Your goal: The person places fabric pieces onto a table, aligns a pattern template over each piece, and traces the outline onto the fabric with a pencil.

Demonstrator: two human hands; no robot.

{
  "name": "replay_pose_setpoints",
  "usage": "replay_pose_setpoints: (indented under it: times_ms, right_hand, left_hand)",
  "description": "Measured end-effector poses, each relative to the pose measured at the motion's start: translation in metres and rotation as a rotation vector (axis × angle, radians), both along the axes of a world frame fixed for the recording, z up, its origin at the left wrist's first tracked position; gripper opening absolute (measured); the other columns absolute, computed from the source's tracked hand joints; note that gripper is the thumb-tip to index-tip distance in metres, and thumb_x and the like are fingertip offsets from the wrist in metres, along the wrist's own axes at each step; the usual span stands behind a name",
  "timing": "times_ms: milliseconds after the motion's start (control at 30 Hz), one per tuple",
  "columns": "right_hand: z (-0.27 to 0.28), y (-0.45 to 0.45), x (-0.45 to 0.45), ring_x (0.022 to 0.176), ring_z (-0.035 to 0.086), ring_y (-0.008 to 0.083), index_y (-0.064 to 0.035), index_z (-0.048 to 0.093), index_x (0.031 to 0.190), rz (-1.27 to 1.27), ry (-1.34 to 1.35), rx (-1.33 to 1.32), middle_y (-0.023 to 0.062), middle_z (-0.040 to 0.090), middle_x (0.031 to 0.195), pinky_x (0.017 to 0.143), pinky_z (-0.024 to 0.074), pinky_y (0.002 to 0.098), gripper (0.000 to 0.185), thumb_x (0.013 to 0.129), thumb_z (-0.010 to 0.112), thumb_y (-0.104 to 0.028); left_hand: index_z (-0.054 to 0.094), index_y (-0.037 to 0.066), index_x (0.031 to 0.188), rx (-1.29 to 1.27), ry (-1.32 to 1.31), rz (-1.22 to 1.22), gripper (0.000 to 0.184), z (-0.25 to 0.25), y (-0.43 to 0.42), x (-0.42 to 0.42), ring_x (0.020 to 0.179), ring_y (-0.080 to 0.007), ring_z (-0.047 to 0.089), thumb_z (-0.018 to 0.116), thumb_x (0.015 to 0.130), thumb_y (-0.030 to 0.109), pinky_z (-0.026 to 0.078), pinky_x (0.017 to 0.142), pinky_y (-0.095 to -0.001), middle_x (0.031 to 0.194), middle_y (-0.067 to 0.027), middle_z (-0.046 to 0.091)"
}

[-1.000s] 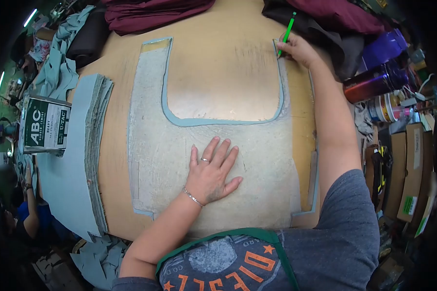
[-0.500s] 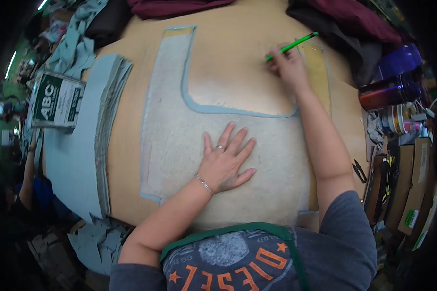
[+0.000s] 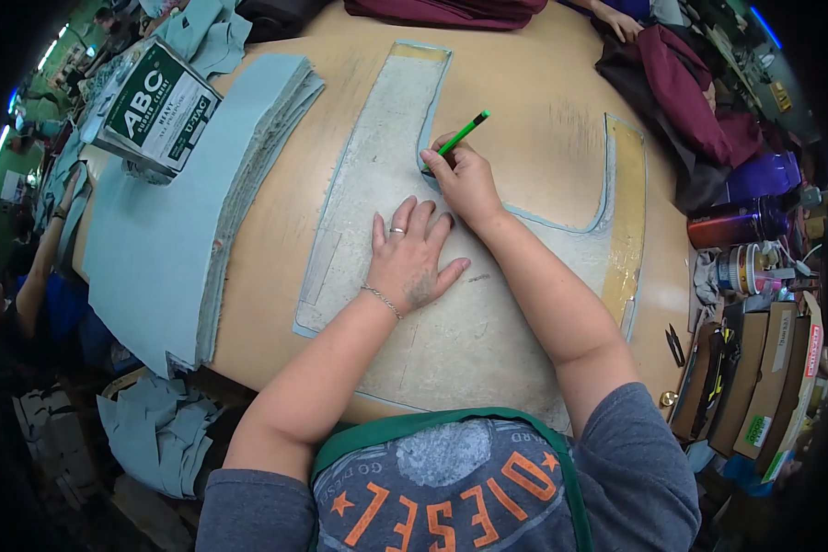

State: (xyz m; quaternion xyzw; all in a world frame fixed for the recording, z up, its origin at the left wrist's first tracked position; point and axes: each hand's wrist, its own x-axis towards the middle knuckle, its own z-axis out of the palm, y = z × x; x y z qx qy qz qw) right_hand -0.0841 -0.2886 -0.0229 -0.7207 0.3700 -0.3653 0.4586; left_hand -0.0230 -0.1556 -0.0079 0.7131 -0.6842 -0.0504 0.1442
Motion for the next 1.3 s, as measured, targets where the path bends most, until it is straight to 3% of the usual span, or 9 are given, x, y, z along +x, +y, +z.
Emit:
replay_pose_setpoints:
  times_ms: [100, 133, 233, 300, 500, 833, 1033, 1067, 1300]
  right_hand:
    - [0.009, 0.011, -0.018, 0.064, 0.055, 0.0144, 0.0001, 0.052, 0.081, 0.026, 0.175, -0.154, 0.0070, 0.057, 0.068, 0.059, 0.0441, 0.0282, 0.015, 0.083, 0.057, -0.014]
    - [0.012, 0.015, -0.032, 0.071, 0.055, 0.0307, -0.0018, 0.054, 0.084, 0.025, 0.199, -0.160, 0.0135, 0.057, 0.071, 0.066, 0.0436, 0.0370, 0.017, 0.080, 0.057, -0.018]
    - [0.002, 0.004, -0.099, 0.072, 0.055, 0.0271, -0.0021, 0.053, 0.083, -0.048, 0.261, -0.170, 0.0130, 0.058, 0.073, 0.067, 0.0433, 0.0340, 0.016, 0.081, 0.056, -0.018]
    - [0.018, -0.002, -0.147, 0.074, 0.055, 0.0197, -0.0016, 0.051, 0.083, -0.106, 0.269, 0.122, 0.0095, 0.058, 0.076, 0.070, 0.0430, 0.0303, 0.015, 0.083, 0.055, -0.016]
    - [0.019, -0.039, -0.240, 0.078, 0.054, 0.0107, -0.0024, 0.049, 0.085, -0.033, 0.109, 0.160, 0.0029, 0.056, 0.077, 0.072, 0.0439, 0.0258, 0.009, 0.086, 0.051, -0.011]
    - [0.009, -0.200, -0.236, 0.072, 0.057, 0.0079, -0.0074, 0.050, 0.094, -0.054, 0.207, 0.156, 0.0013, 0.060, 0.079, 0.060, 0.0440, 0.0220, 0.013, 0.086, 0.053, -0.018]
    - [-0.014, -0.254, -0.222, 0.070, 0.059, 0.0090, -0.0081, 0.048, 0.093, -0.308, -0.154, 0.129, 0.0024, 0.061, 0.078, 0.055, 0.0425, 0.0186, 0.019, 0.085, 0.055, -0.024]
    - [-0.012, -0.246, -0.219, 0.065, 0.055, 0.0071, -0.0078, 0.047, 0.093, -0.355, -0.320, 0.137, 0.0036, 0.059, 0.077, 0.053, 0.0406, 0.0170, 0.020, 0.085, 0.055, -0.025]
    - [-0.021, -0.248, -0.220, 0.052, 0.048, 0.0057, -0.0056, 0.049, 0.086, -0.535, -0.267, -0.099, 0.0035, 0.059, 0.070, 0.045, 0.0371, 0.0189, 0.020, 0.083, 0.058, -0.023]
  left_hand:
    - [0.047, 0.009, 0.114, 0.009, -0.013, -0.004, 0.056, -0.004, 0.001, 0.000, 0.120, -0.0291, 0.027, 0.056, 0.073, 0.046, 0.023, 0.092, -0.0598, 0.124, -0.0112, 0.035]
    - [0.046, 0.010, 0.115, 0.010, -0.010, -0.010, 0.056, -0.004, 0.000, 0.000, 0.120, -0.0292, 0.027, 0.056, 0.073, 0.046, 0.023, 0.092, -0.0598, 0.124, -0.0111, 0.034]
    - [0.046, 0.010, 0.115, 0.009, -0.017, 0.005, 0.056, -0.006, 0.000, -0.002, 0.121, -0.0295, 0.026, 0.057, 0.073, 0.045, 0.023, 0.093, -0.0596, 0.125, -0.0107, 0.034]
    - [0.046, 0.010, 0.115, 0.018, -0.019, 0.000, 0.056, -0.005, -0.001, -0.002, 0.121, -0.0297, 0.026, 0.057, 0.073, 0.044, 0.023, 0.093, -0.0596, 0.125, -0.0106, 0.034]
    - [0.044, 0.009, 0.117, 0.054, -0.040, -0.014, 0.056, -0.003, 0.000, -0.003, 0.120, -0.0313, 0.026, 0.057, 0.074, 0.043, 0.021, 0.093, -0.0590, 0.124, -0.0111, 0.034]
    - [0.045, 0.009, 0.116, 0.026, -0.090, -0.045, 0.057, -0.004, -0.003, -0.004, 0.119, -0.0327, 0.028, 0.059, 0.072, 0.041, 0.021, 0.093, -0.0564, 0.121, -0.0130, 0.036]
    - [0.047, 0.005, 0.112, 0.045, -0.097, -0.066, 0.054, 0.005, -0.008, -0.006, 0.114, -0.0349, 0.033, 0.061, 0.071, 0.036, 0.025, 0.094, -0.0497, 0.119, -0.0144, 0.038]
    - [0.047, 0.004, 0.111, 0.021, -0.062, -0.105, 0.053, 0.006, -0.014, -0.007, 0.113, -0.0349, 0.034, 0.061, 0.071, 0.035, 0.026, 0.093, -0.0483, 0.118, -0.0145, 0.039]
    - [0.048, 0.003, 0.109, -0.067, 0.185, -0.562, 0.044, 0.008, -0.150, -0.105, 0.112, -0.0308, 0.039, 0.056, 0.077, 0.032, 0.031, 0.093, -0.0447, 0.116, -0.0133, 0.045]
